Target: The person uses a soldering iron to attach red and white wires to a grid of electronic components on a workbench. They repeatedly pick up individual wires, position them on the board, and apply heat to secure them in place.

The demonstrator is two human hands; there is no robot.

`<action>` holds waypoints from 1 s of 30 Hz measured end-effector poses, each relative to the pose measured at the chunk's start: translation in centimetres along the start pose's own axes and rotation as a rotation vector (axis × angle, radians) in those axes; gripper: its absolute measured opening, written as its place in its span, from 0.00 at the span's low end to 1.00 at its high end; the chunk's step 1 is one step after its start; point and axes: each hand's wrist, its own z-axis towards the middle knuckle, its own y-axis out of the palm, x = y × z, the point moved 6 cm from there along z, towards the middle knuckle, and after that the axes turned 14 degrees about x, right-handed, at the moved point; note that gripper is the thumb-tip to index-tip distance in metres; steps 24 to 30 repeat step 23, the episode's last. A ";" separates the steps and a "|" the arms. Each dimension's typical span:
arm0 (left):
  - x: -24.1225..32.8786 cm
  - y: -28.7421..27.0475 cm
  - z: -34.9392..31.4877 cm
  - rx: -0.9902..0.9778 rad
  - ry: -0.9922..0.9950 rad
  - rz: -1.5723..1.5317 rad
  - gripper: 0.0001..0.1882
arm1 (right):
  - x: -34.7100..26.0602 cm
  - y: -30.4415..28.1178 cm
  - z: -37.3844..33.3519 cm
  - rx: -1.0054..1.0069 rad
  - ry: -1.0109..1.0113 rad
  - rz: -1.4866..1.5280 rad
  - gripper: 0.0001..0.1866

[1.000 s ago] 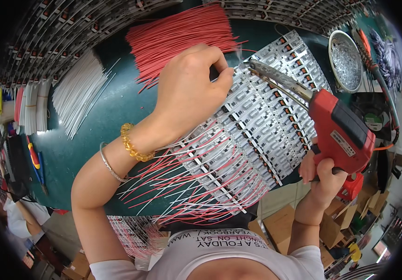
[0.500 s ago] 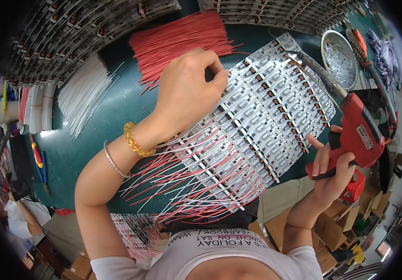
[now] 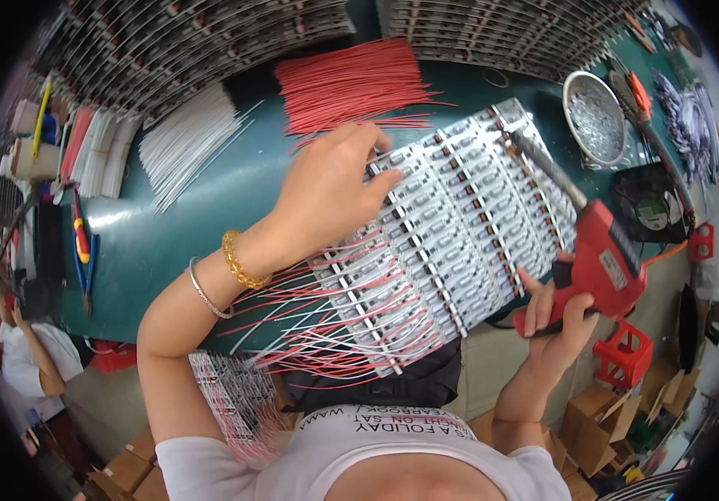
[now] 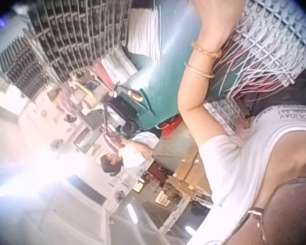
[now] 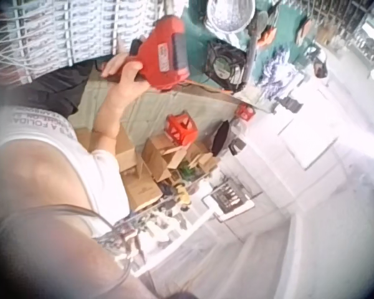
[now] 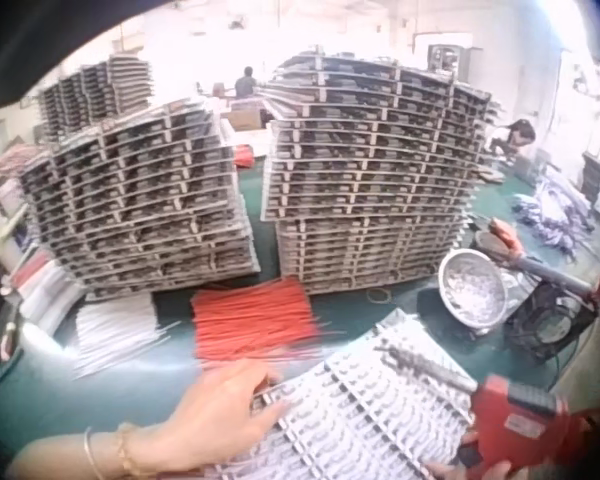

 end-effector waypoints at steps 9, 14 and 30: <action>-2.6 -7.5 -0.7 0.256 0.298 0.742 0.12 | 1.1 -1.6 -3.8 -0.063 -0.033 0.119 0.31; -8.7 -9.6 0.2 0.156 0.252 0.998 0.07 | 1.0 -2.4 -2.2 -0.050 -0.118 0.131 0.33; -5.9 -10.2 1.2 0.424 0.103 0.755 0.07 | 1.9 -5.3 -0.1 -0.083 -0.173 0.116 0.35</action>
